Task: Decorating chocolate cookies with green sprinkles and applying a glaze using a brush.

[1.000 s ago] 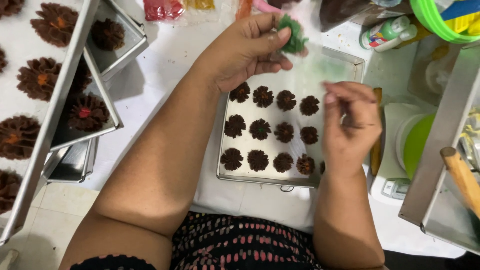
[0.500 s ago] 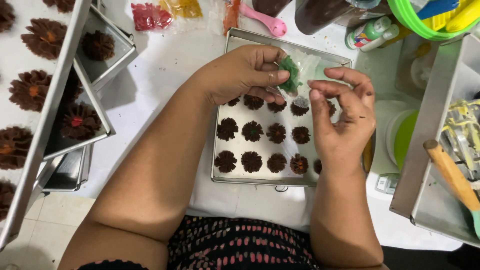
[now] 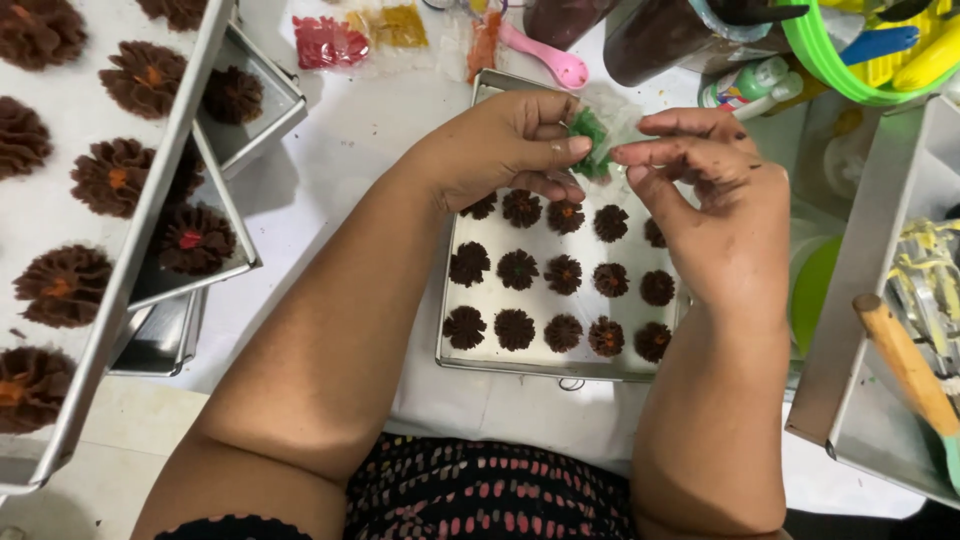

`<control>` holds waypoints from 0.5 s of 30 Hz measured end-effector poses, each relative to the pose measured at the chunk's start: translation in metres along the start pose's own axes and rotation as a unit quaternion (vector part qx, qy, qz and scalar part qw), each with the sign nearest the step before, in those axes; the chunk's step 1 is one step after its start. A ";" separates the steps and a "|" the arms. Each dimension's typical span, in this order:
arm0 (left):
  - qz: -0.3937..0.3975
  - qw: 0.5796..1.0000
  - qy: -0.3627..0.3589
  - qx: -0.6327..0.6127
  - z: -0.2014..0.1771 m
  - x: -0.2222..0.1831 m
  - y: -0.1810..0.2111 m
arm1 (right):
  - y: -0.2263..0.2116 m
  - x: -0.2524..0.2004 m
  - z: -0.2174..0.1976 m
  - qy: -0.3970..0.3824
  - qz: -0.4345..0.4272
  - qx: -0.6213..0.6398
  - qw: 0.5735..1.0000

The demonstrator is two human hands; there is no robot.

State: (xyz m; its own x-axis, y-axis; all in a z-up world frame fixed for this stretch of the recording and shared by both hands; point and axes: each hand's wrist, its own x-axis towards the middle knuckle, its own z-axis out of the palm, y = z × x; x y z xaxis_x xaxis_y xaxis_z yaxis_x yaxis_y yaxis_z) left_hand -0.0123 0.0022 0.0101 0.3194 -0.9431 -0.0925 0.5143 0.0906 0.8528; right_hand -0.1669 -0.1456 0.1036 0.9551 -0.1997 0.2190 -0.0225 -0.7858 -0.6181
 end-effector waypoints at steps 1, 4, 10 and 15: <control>0.007 1.000 0.009 0.001 -0.001 0.000 0.000 | 0.001 0.002 0.000 -0.004 -0.002 -0.007 1.000; 0.005 1.000 0.015 0.005 -0.001 0.001 -0.001 | 0.012 -0.002 0.003 0.022 -0.033 -0.105 0.994; -0.010 1.000 -0.021 0.007 -0.001 0.005 -0.007 | 0.023 -0.012 0.011 0.067 -0.053 -0.092 0.992; 0.010 0.999 -0.035 0.002 -0.005 0.010 -0.017 | 0.035 -0.015 0.015 0.075 -0.083 -0.114 0.987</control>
State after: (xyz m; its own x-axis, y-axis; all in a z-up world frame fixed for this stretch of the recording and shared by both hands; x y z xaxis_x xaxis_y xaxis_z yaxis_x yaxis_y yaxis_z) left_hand -0.0143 -0.0076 -0.0079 0.2726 -0.9614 -0.0388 0.5046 0.1085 0.8565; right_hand -0.1773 -0.1613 0.0671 0.8966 -0.1278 0.4239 0.0487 -0.9231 -0.3815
